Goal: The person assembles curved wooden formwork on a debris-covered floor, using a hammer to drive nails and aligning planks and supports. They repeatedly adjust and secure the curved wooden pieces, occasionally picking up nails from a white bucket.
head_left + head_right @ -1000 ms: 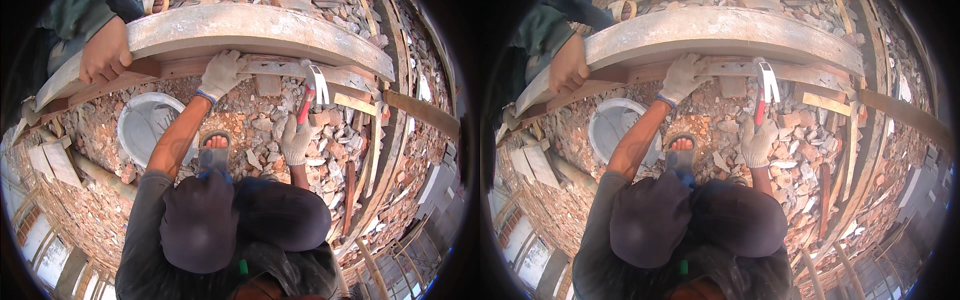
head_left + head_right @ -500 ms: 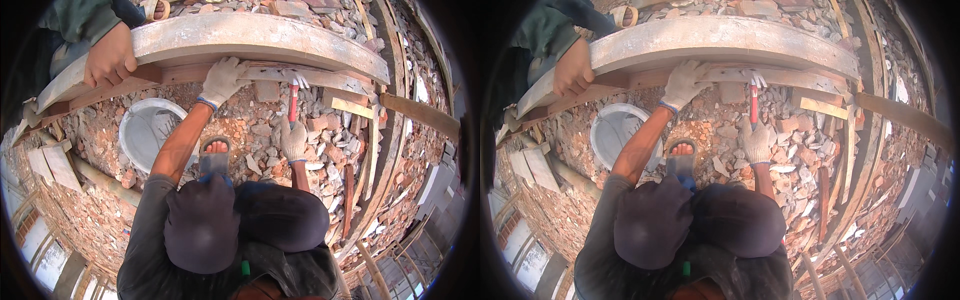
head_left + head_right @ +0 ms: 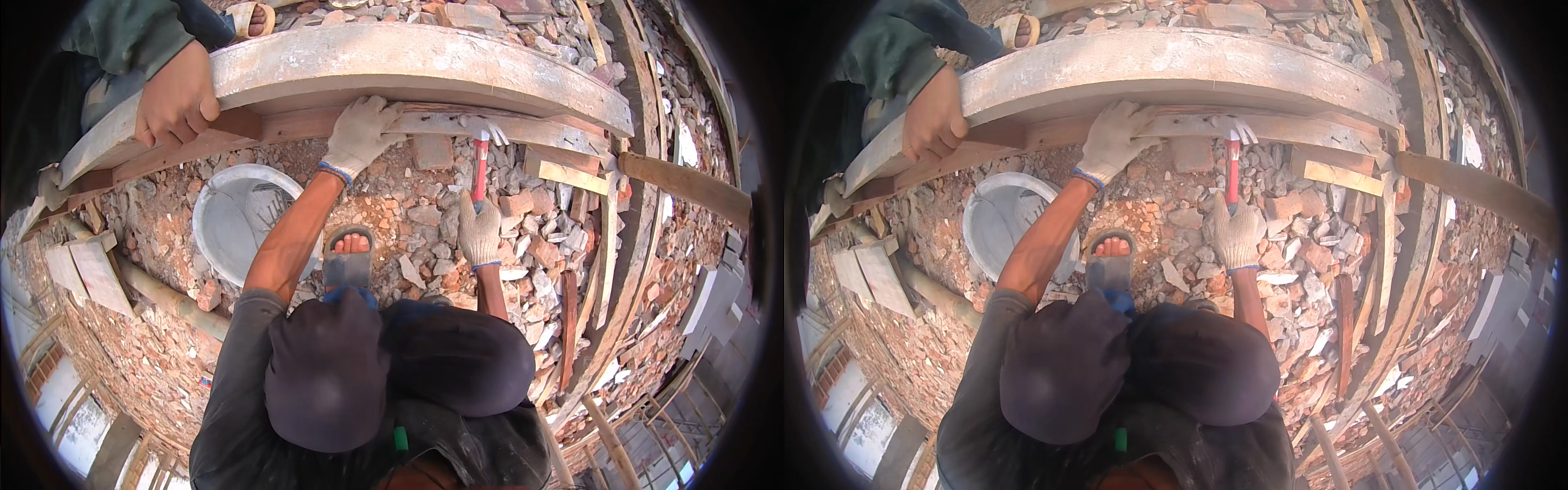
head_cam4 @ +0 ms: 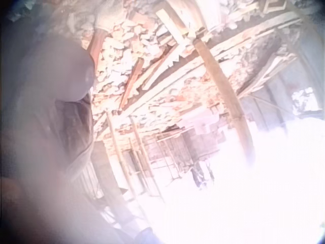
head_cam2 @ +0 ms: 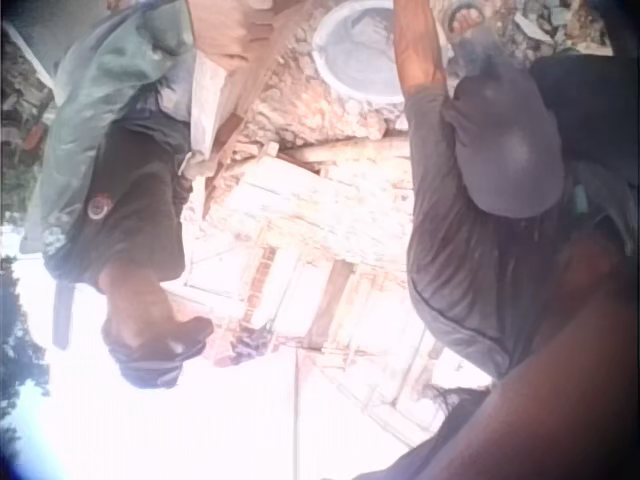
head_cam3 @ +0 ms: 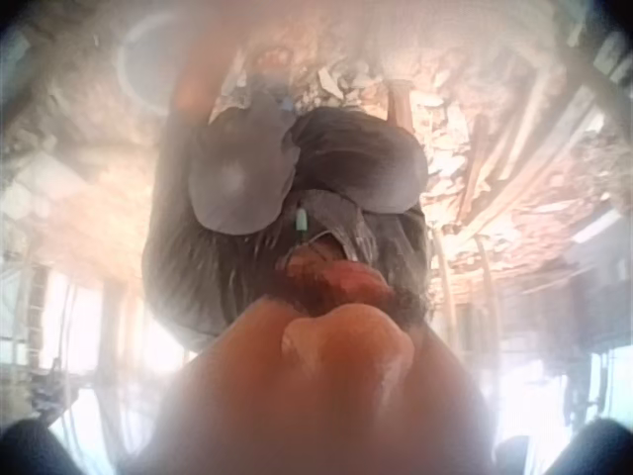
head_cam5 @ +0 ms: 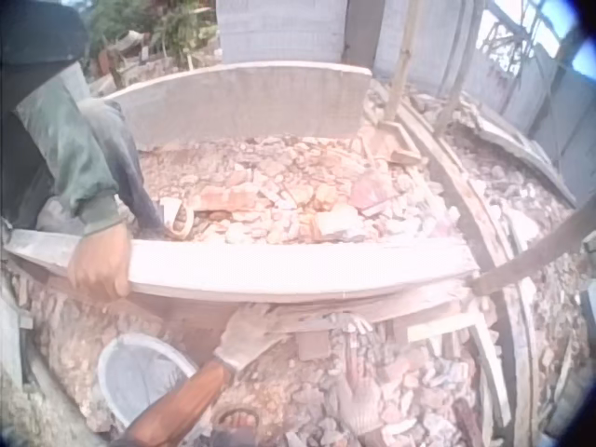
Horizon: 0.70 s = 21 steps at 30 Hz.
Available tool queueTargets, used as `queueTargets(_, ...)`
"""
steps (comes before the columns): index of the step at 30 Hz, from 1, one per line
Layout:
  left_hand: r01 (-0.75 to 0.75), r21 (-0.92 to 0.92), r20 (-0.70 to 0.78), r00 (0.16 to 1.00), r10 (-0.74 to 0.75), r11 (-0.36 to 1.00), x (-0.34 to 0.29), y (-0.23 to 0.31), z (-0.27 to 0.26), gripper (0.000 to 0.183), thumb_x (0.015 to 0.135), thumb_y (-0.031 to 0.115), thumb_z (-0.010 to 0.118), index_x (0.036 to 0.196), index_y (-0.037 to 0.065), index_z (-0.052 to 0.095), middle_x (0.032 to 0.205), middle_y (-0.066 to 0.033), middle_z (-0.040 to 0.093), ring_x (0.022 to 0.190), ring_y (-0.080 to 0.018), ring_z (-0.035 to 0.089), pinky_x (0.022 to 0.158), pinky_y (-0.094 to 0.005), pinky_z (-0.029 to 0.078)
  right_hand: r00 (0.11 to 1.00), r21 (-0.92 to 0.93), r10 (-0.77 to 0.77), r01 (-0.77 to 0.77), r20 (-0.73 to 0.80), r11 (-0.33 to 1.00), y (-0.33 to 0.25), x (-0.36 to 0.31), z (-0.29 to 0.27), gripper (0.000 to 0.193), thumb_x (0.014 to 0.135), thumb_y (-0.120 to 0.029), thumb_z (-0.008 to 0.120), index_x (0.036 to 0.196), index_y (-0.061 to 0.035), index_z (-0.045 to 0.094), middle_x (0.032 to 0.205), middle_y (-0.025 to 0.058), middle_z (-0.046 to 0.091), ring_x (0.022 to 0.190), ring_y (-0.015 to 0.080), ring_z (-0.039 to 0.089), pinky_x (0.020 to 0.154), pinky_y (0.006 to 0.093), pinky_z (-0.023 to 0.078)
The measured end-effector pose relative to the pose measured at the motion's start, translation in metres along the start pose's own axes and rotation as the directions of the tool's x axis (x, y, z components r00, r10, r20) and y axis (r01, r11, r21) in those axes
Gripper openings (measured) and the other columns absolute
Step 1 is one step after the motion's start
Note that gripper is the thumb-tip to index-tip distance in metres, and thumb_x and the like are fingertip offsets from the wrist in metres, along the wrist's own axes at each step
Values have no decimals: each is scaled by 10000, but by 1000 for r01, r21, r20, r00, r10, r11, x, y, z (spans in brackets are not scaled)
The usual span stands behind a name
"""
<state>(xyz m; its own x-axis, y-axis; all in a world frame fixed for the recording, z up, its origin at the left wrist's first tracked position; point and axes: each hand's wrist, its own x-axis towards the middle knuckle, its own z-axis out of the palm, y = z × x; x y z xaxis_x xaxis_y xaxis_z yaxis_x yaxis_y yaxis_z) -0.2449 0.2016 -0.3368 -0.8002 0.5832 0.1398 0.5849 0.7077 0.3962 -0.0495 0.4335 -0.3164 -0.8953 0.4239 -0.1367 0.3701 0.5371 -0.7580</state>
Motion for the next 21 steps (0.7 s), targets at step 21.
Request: queueTargets(21,47,-14,17,999,-47,999,-3,-3,-1,565,837,421,801,1323,149,705,1138,-115,650,1098,-353,620,924,-490,530,957,559,133,35,-257,828,-57,-34,-35,380,1066,-297,678,768,-92,562,621,-3,530,510,94,464,460,313,387)
